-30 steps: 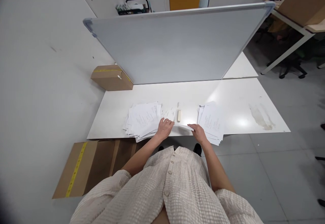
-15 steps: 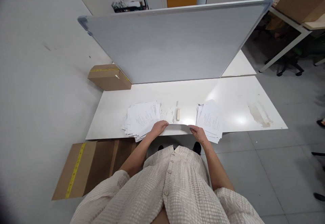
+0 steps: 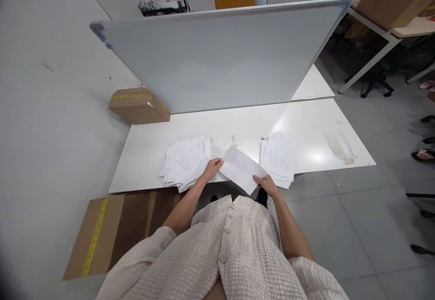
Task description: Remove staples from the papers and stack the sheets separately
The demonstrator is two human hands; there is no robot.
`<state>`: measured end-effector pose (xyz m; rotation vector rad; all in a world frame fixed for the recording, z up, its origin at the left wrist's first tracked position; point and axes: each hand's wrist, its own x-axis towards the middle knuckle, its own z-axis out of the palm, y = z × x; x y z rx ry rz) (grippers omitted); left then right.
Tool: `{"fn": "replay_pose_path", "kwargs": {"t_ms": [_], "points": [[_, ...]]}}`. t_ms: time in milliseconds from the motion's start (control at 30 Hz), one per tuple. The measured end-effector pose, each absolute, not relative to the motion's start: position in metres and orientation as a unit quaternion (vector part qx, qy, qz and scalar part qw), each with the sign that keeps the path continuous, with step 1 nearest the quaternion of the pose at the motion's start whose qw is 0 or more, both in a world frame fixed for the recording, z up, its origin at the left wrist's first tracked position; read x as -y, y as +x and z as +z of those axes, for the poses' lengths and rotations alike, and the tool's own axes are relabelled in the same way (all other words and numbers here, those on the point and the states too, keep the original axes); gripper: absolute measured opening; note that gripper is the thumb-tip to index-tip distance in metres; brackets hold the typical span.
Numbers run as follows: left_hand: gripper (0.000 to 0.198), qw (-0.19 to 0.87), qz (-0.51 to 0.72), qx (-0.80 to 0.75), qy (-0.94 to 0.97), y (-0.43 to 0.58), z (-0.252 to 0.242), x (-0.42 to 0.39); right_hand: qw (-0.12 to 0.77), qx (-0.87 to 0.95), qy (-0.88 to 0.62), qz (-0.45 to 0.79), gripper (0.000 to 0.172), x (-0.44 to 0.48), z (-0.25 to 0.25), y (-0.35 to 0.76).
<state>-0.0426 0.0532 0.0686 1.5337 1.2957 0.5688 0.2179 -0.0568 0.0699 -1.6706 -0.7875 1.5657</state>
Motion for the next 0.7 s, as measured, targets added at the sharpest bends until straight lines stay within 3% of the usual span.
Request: {"fn": "replay_pose_path", "kwargs": {"t_ms": [200,700], "points": [[0.027,0.497,0.176,-0.556,0.643,-0.029,0.056,-0.049,0.357,0.227,-0.688,0.59,0.026,0.076,0.068,0.233],[0.053,0.391,0.076,-0.52,0.756,-0.011,0.054,-0.061,0.416,0.04,-0.709,0.568,0.023,0.09,0.036,0.215]]}}
